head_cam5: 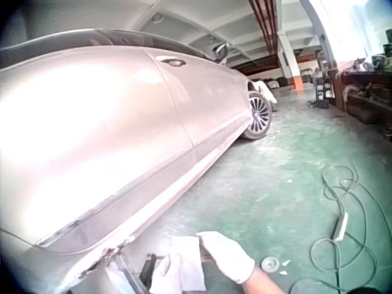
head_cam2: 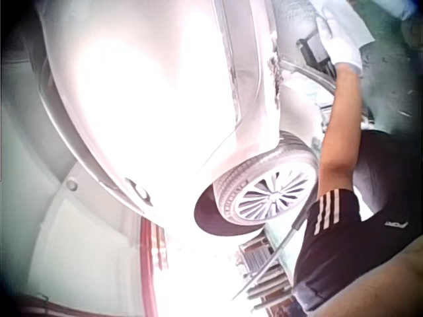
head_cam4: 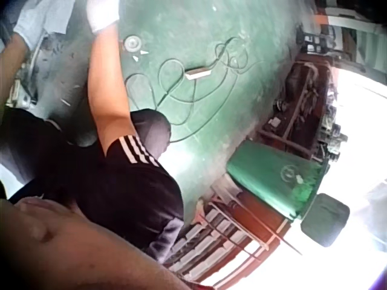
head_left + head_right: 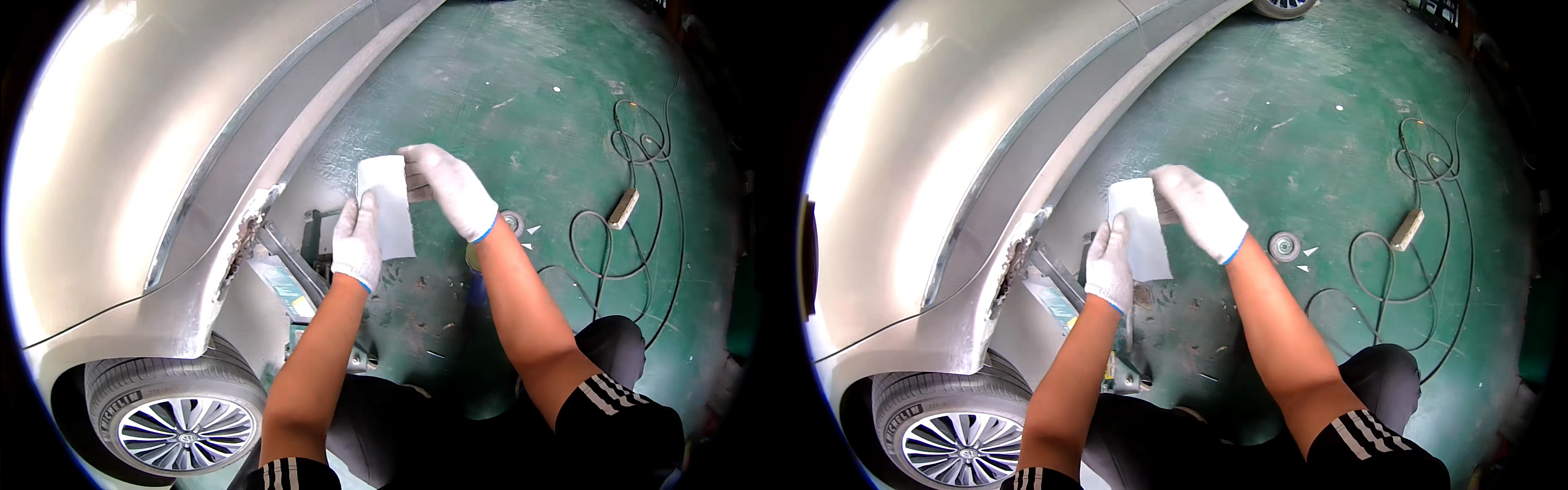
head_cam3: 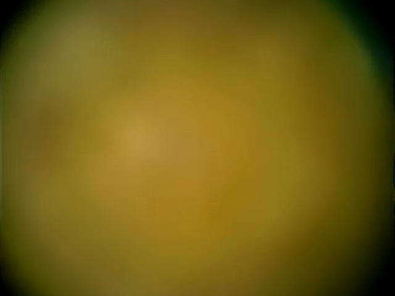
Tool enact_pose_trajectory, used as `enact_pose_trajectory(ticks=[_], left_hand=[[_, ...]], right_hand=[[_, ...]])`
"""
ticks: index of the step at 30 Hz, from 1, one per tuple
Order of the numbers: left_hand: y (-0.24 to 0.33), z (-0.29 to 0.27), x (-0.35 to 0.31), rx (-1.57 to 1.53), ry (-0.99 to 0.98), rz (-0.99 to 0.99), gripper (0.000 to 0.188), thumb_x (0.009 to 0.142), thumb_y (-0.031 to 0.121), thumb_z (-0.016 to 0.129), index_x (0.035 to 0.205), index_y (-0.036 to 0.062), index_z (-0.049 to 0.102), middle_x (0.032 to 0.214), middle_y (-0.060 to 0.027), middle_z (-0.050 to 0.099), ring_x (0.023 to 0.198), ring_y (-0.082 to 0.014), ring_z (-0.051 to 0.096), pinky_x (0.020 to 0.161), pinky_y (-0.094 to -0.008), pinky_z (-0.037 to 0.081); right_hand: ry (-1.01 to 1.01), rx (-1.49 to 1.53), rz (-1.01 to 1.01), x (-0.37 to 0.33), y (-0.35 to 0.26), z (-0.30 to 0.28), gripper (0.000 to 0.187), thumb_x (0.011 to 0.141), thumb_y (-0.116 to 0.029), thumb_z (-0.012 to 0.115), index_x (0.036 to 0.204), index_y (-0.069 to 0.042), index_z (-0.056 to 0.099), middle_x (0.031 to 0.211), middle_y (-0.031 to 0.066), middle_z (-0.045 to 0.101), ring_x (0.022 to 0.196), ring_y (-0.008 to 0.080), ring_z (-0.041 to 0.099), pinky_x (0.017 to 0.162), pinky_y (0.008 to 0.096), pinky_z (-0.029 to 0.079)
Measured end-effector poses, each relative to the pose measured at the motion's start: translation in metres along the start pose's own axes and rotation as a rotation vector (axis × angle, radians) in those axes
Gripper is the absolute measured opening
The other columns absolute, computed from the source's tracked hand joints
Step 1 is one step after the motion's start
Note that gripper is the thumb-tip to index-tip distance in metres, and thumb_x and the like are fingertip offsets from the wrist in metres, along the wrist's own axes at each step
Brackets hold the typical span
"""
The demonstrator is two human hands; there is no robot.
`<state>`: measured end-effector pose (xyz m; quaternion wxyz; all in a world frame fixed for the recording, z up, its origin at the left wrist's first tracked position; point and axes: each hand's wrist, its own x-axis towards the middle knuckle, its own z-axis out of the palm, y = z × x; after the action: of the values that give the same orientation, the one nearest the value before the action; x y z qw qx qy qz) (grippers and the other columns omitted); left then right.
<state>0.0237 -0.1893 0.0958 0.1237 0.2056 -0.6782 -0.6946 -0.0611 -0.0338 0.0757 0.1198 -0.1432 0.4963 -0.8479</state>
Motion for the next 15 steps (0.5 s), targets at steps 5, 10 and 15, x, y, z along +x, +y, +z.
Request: enact_pose_trajectory(ticks=[5,10,15], left_hand=[[0.001,0.005,-0.017,0.081,-0.078,0.073,0.055,0.108,0.032,0.065,0.148,-0.005,0.053,0.131,-0.0101,0.066,0.116,-0.0141,0.059,0.101,-0.0296,0.049],[0.013,0.005,-0.028,0.297,-0.097,0.147,0.034,0.111,0.028,0.06,0.128,-0.0008,0.063,0.113,-0.0058,0.068,0.102,-0.0117,0.06,0.093,-0.0293,0.05],[0.015,0.003,-0.022,0.254,0.055,0.284,0.032,0.114,0.031,0.052,0.12,0.0024,0.065,0.108,-0.0021,0.065,0.101,-0.0095,0.056,0.09,-0.0274,0.049]], right_hand=[[0.271,-0.26,-0.136,-0.018,0.003,0.038,0.046,0.109,-0.043,0.053,0.113,0.001,0.068,0.095,0.0161,0.069,0.091,0.0215,0.062,0.088,0.0363,0.051],[0.279,-0.227,-0.089,-0.023,0.02,0.04,0.044,0.109,-0.042,0.054,0.112,0.0,0.067,0.095,0.0209,0.068,0.089,0.0283,0.065,0.086,0.0388,0.052],[0.189,-0.261,-0.217,-0.036,0.008,0.054,0.038,0.107,-0.035,0.057,0.101,0.0,0.069,0.092,0.0232,0.068,0.087,0.0357,0.068,0.082,0.0417,0.053]])
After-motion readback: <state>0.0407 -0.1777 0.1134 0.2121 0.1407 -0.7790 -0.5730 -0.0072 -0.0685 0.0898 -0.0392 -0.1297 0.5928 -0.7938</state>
